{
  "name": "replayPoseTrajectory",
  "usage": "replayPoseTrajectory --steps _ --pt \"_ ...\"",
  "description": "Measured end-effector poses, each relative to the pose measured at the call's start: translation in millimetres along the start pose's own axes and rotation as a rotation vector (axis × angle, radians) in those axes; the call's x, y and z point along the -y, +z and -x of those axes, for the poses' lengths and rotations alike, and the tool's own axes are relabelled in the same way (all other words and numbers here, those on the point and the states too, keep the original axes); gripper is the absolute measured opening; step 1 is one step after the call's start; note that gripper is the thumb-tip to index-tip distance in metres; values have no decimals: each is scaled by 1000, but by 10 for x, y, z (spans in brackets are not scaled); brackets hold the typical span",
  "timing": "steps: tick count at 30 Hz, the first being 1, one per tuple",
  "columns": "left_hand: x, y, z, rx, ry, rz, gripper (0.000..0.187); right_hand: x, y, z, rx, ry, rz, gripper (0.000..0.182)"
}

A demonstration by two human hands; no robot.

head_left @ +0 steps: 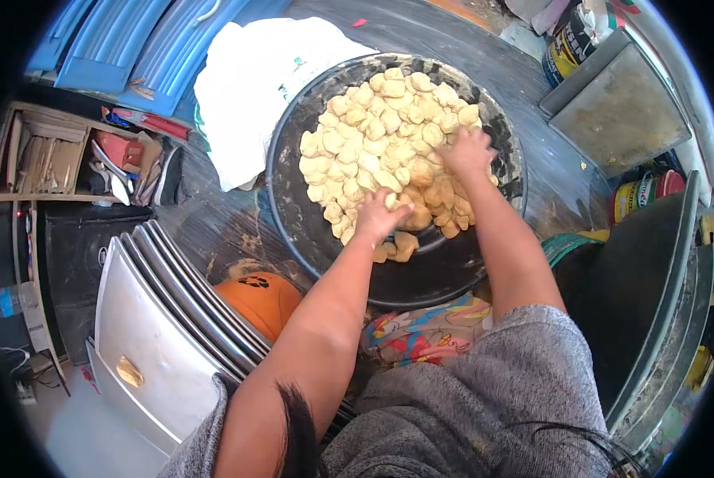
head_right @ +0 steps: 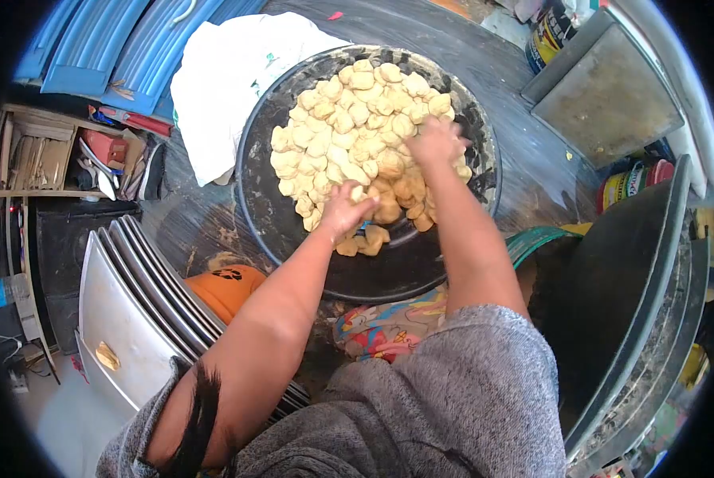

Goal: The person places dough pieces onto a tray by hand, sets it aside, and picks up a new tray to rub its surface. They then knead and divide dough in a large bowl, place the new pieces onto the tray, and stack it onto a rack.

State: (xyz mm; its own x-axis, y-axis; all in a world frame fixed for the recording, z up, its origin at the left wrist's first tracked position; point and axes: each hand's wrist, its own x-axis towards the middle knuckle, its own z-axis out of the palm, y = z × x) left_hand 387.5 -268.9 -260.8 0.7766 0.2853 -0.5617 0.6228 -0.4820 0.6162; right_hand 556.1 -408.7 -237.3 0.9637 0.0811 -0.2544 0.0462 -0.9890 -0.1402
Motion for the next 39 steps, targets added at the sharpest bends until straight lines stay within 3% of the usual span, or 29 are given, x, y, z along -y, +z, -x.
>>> replayPoseTrajectory --steps 2,4,5,6,7,8,9,11,12,15,17,18,20,21,22,23,24,25,27,28,29,31,33,36,38,39 --pt "5 -42 33 55 78 51 77 -160 77 139 -120 72 112 84" --pt "15 -87 13 -267 -109 135 75 -106 -7 270 206 113 59 78" --pt "203 57 -115 -479 -198 16 72 -105 38 182 206 119 68 78" --pt "126 -27 -24 -437 -394 -5 79 -50 105 -8 514 -97 130 80" --pt "232 -6 -87 -440 -393 -6 79 52 71 -82 818 -322 187 83" --pt "410 99 -162 -337 -499 95 83 42 31 -88 983 -132 -97 85" --pt "391 97 -151 -236 -600 199 86 9 -29 -50 981 -129 -98 85" --pt "353 72 -147 -193 -576 189 88 10 -91 97 214 -87 -106 85" --pt "277 -3 -90 -148 -557 175 90 -42 223 85 199 45 -39 85" --pt "294 -120 -153 -143 -470 206 91 202 476 512 262 -90 153 83" --pt "290 -46 -195 -198 -528 220 89 456 56 574 931 -437 57 71" --pt "296 2 -197 -191 -528 228 89 434 56 574 933 -432 66 71" --pt "356 78 -189 -131 -521 173 92 432 71 575 1184 -358 -176 59" --pt "392 88 -175 -101 -519 139 95 355 125 352 953 -322 -236 53" --pt "373 104 -172 -33 -500 212 99 79 591 -45 446 -348 -169 54" --pt "270 93 -86 73 -485 256 98 -112 492 32 158 -170 -232 55" --pt "147 22 12 178 -466 302 97 -102 567 185 163 -175 -240 55" --pt "81 -86 45 172 -466 300 97 -114 660 330 218 -93 -56 63" --pt "-37 -240 14 672 -391 226 96 -126 743 464 314 72 330 79" --pt "81 -228 -116 674 -390 237 96 -23 665 473 586 -20 222 84" --pt "310 -187 -308 665 -452 341 96 76 596 477 860 -108 105 89" --pt "370 -213 -254 665 -509 444 96 29 552 389 883 -91 70 87" --pt "383 -208 -82 -82 -493 -68 96 6 461 203 907 -84 -7 85" --pt "580 195 -164 -106 -570 75 96 -78 601 187 961 -82 -93 83" --pt "493 132 -102 -32 -599 86 95 -329 906 343 526 365 -234 79" --pt "423 78 -119 31 -617 106 94 -231 984 443 538 385 -228 82"
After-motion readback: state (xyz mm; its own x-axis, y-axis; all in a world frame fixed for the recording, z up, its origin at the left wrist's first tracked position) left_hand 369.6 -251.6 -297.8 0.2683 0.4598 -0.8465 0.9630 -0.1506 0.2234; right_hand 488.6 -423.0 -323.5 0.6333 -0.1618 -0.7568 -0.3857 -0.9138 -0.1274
